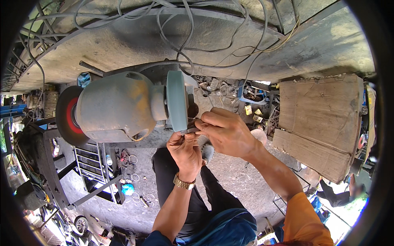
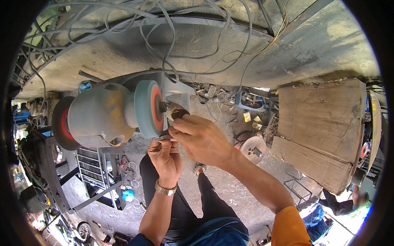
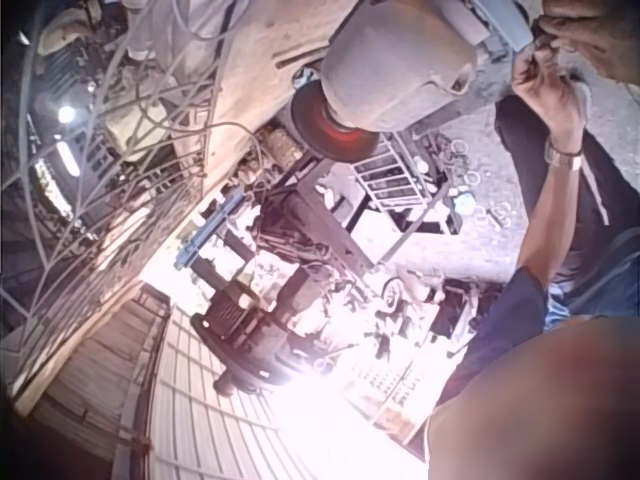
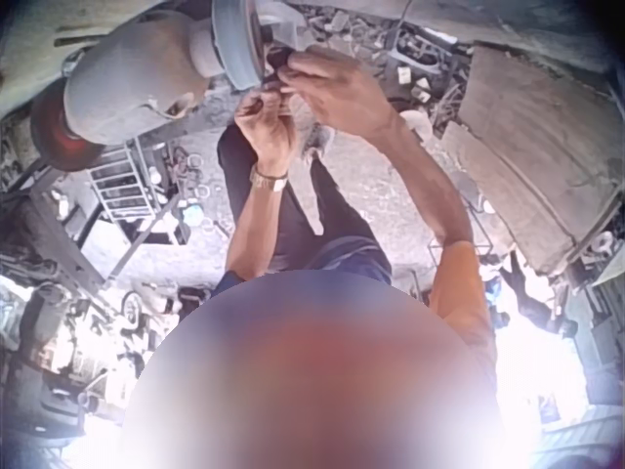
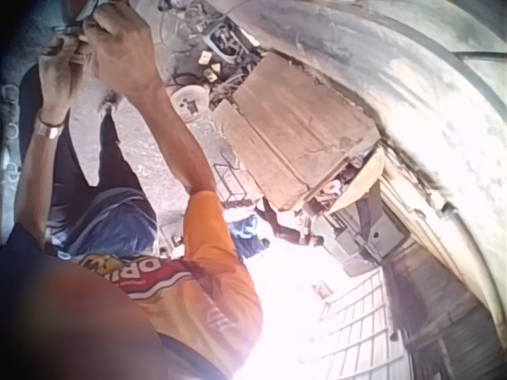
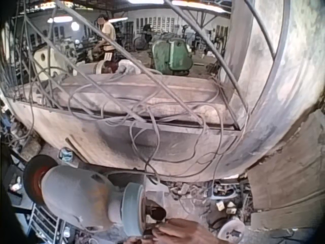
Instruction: The person uses a wrench to loosen and remove a small metal part from a lathe, then walks to a bench grinder and grinds the part against the wheel. The person holds the part with both hands and repeatedly presses it against the rotating grinding wheel.
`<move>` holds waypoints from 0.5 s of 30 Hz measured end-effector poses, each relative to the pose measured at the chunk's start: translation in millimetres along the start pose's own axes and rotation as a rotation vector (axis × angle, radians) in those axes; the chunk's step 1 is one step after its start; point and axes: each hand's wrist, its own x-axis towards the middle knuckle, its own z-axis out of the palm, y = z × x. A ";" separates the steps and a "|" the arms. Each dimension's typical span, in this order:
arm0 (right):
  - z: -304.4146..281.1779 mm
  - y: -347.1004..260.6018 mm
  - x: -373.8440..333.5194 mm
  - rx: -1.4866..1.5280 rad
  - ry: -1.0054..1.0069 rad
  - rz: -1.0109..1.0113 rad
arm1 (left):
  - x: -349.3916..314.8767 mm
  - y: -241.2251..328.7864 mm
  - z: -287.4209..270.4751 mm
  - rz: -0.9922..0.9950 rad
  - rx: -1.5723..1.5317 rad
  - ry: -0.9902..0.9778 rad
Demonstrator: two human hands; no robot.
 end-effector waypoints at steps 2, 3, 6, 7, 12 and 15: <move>0.9 -0.1 0.2 0.006 0.001 0.007 | -0.4 -0.2 -0.8 -0.005 -0.005 0.006; 1.1 -0.2 0.0 -0.001 0.002 0.008 | -0.4 -0.6 -1.4 -0.009 -0.007 0.009; 1.3 0.0 -0.5 0.000 -0.001 0.016 | -0.2 -1.1 -2.5 -0.013 -0.010 0.016; 1.6 0.2 -0.5 0.006 0.004 0.018 | -0.1 -1.4 -2.6 -0.015 -0.011 0.018; 1.2 2.4 -2.2 0.023 0.011 0.022 | 0.6 -2.7 -0.5 -0.017 -0.013 0.006; 1.7 3.8 -3.7 0.008 0.021 0.019 | 0.7 -4.1 0.3 -0.023 0.000 0.013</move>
